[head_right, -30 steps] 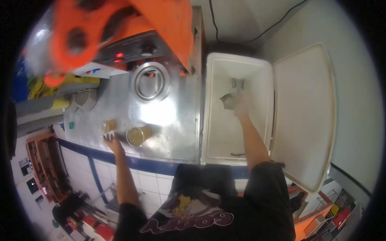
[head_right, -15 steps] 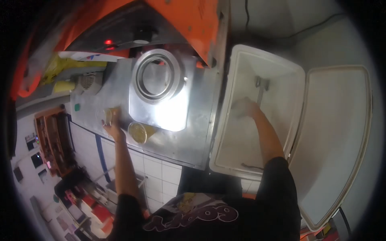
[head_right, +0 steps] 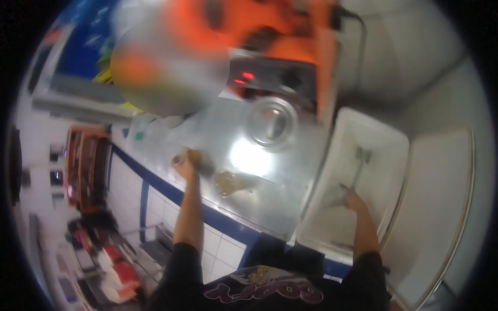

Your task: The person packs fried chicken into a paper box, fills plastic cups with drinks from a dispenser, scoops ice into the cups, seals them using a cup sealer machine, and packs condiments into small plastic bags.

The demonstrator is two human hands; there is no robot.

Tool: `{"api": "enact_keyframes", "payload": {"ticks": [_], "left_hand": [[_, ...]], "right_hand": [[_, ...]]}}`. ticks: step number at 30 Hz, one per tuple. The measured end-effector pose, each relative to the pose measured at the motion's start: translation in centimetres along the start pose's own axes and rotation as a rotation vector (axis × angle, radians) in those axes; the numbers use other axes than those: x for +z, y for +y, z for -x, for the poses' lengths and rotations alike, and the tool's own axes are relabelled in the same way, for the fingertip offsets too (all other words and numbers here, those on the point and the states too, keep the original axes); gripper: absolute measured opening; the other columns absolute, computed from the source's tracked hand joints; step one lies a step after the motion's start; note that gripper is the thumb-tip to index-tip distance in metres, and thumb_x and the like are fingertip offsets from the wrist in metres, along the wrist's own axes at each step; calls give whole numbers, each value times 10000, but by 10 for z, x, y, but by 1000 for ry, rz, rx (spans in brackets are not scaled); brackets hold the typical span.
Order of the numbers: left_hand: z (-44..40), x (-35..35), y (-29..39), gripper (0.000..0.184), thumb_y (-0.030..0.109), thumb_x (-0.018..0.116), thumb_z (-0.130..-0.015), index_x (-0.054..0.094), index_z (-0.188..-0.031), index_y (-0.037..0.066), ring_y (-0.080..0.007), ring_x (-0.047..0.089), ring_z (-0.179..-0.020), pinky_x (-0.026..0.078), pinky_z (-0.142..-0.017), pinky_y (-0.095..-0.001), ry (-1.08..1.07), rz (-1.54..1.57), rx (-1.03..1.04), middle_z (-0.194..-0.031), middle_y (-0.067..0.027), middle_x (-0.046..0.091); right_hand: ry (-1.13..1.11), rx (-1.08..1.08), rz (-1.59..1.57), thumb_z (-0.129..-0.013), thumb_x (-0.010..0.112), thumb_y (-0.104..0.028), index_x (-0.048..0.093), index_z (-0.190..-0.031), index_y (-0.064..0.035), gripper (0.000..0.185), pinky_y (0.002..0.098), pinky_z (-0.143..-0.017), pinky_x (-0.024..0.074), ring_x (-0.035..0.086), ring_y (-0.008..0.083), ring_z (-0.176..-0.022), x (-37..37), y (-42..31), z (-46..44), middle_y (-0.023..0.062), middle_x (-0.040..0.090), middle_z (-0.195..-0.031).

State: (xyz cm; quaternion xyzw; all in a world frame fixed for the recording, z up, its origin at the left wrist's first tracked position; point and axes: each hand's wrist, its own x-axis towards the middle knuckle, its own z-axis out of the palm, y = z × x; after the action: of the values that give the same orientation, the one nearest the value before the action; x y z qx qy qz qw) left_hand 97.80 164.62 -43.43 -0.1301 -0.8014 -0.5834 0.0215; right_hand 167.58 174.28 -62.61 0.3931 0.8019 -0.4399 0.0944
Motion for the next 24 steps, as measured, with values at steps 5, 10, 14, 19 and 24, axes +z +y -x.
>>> {"api": "enact_keyframes", "payload": {"ticks": [5,10,14,19,24], "left_hand": [[29,-20,26,761,369,716,-863,414,-1410,-66,-374,545,-1221,424,-1053,-441,74,-348,3,-1345,-238,535],[51,-94,115,797,262,831,-763,407,-1361,-52,-367,533,-1270,440,-1053,-420,28,69,-72,-1339,-254,539],[61,-141,138,844,236,857,-746,377,-1391,-20,-340,543,-1259,447,-1051,-417,-25,42,113,-1340,-237,535],[86,-199,178,800,230,867,-735,439,-1372,6,-321,549,-1239,449,-1046,-410,-168,-43,283,-1316,-199,544],[151,-215,238,721,125,853,-733,492,-1344,-3,-308,546,-1232,468,-1035,-420,-547,-121,299,-1344,-174,523]], "right_hand": [[217,257,-454,-895,619,-122,664,-1061,-1,211,454,-785,471,604,334,-852,4,12,30,164,646,-906],[349,175,-429,-913,612,-183,640,-1152,-4,300,405,-936,462,597,270,-1051,-5,33,36,138,636,-1128],[363,-14,157,-934,691,-300,631,-1221,15,430,434,-862,532,654,331,-953,-28,-49,61,214,690,-1104],[595,82,-1403,-961,563,-158,628,-1223,35,332,394,-1015,460,590,281,-1158,-12,-49,58,158,637,-1219],[657,206,260,-931,609,-174,676,-885,4,195,465,-700,485,615,339,-732,-6,-127,129,170,651,-776]]}}
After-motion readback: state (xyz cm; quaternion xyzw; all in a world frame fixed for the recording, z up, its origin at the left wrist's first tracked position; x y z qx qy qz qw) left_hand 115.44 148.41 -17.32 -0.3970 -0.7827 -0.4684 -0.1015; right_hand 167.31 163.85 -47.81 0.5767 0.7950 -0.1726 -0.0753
